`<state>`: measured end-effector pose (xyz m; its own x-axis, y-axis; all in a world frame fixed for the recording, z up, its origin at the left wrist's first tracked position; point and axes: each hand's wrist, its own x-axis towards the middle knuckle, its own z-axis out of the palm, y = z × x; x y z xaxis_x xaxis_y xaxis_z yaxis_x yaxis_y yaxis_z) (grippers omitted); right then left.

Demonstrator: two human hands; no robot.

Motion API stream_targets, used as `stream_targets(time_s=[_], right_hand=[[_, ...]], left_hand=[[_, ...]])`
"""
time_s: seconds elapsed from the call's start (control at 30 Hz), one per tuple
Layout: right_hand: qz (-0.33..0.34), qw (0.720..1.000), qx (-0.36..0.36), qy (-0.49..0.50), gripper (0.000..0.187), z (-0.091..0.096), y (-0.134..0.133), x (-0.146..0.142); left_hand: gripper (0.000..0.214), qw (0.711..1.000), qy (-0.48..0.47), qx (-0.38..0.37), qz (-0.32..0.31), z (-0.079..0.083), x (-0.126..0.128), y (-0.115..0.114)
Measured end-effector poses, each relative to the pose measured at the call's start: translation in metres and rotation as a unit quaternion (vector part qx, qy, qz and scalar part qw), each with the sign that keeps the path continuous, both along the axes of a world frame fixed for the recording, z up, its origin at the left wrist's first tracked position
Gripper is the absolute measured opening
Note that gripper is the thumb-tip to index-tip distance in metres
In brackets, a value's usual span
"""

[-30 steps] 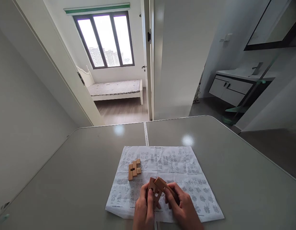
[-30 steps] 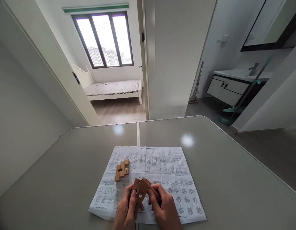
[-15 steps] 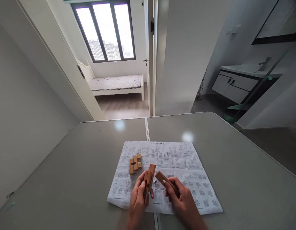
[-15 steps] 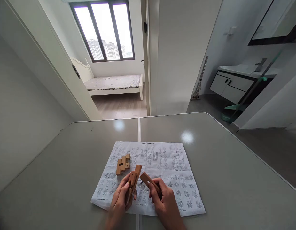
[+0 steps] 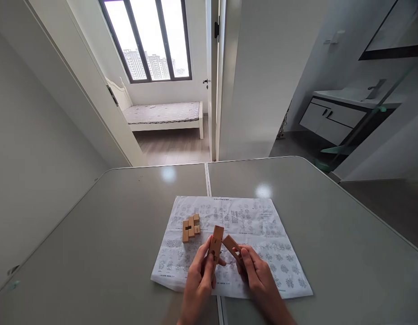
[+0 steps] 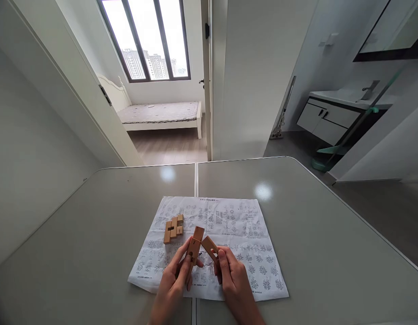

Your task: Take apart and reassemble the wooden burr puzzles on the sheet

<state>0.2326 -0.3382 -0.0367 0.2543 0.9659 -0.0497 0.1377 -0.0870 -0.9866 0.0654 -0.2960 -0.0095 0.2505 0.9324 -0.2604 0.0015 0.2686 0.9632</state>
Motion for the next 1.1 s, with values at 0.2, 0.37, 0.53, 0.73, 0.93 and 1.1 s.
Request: stream_targets(time_s=[0.2,0.37,0.53,0.73,0.93,1.1], right_hand=[[0.007,1.0,-0.006,0.028,0.054,-0.004,0.0,0.0],[-0.014,0.998,-0.01,0.066,0.053,-0.012,0.001,0.001],[-0.03,0.996,-0.011,0.079,0.054,-0.009,0.0,0.0],[-0.038,0.996,-0.015,0.084,0.052,-0.009,0.0,-0.001],[-0.076,0.994,-0.009,0.081,0.054,-0.015,0.0,0.001],[-0.078,0.996,-0.009,0.052,0.057,-0.012,0.0,0.002]], left_hand=[[0.081,1.0,0.007,0.003,0.001,0.005,0.001,0.0],[0.078,1.0,0.0,0.004,-0.002,0.001,0.002,-0.001],[0.066,1.0,0.001,0.0,-0.021,0.001,0.003,-0.002],[0.057,0.999,-0.02,0.033,-0.035,-0.001,0.003,-0.001],[0.05,0.997,-0.012,0.05,-0.062,0.001,0.003,-0.004],[0.047,0.993,-0.012,0.062,-0.101,0.002,0.002,-0.007]])
